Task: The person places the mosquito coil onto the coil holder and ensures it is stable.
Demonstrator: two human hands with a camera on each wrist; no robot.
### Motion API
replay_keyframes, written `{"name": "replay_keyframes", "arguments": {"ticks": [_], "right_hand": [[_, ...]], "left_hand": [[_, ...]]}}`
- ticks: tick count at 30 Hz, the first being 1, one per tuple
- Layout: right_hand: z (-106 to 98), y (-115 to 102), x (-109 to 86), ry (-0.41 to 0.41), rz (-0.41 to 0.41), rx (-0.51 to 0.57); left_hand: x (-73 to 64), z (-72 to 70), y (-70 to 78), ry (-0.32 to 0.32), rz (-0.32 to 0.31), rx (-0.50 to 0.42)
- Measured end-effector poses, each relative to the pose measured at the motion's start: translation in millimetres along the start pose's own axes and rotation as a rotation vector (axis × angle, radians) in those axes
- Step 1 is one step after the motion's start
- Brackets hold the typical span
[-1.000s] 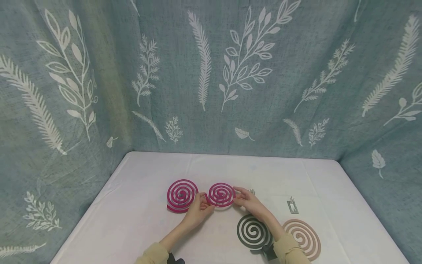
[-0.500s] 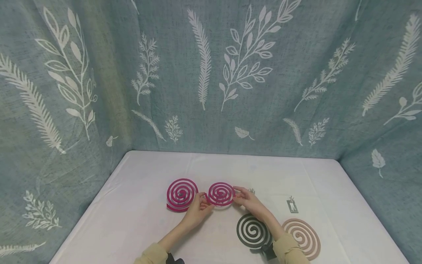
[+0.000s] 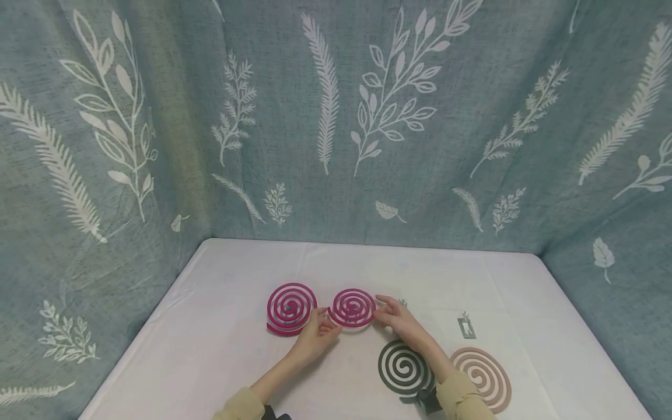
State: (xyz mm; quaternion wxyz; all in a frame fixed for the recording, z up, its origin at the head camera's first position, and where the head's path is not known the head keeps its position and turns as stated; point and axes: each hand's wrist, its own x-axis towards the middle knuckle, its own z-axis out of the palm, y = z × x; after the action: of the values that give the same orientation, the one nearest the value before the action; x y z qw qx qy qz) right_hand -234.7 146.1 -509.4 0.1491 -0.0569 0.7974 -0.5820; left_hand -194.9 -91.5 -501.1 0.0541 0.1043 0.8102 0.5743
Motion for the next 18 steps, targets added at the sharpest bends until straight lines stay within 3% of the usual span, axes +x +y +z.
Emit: {"name": "replay_keyframes", "arguments": {"ticks": [6,14,18], "right_hand": [[2,-1,-2.0,0.048,0.02,0.002],[8,-6,-6.1,0.125,0.096,0.016],[6,-13,-8.9,0.14,0.092,0.038]], "left_hand": [[-6.8,1.5,4.1,0.027,-0.036,0.04],[-17.2,4.1,17.3,0.162,-0.043,0.138],[-17.6,0.3,26.0,0.139,-0.003,0.138]]}}
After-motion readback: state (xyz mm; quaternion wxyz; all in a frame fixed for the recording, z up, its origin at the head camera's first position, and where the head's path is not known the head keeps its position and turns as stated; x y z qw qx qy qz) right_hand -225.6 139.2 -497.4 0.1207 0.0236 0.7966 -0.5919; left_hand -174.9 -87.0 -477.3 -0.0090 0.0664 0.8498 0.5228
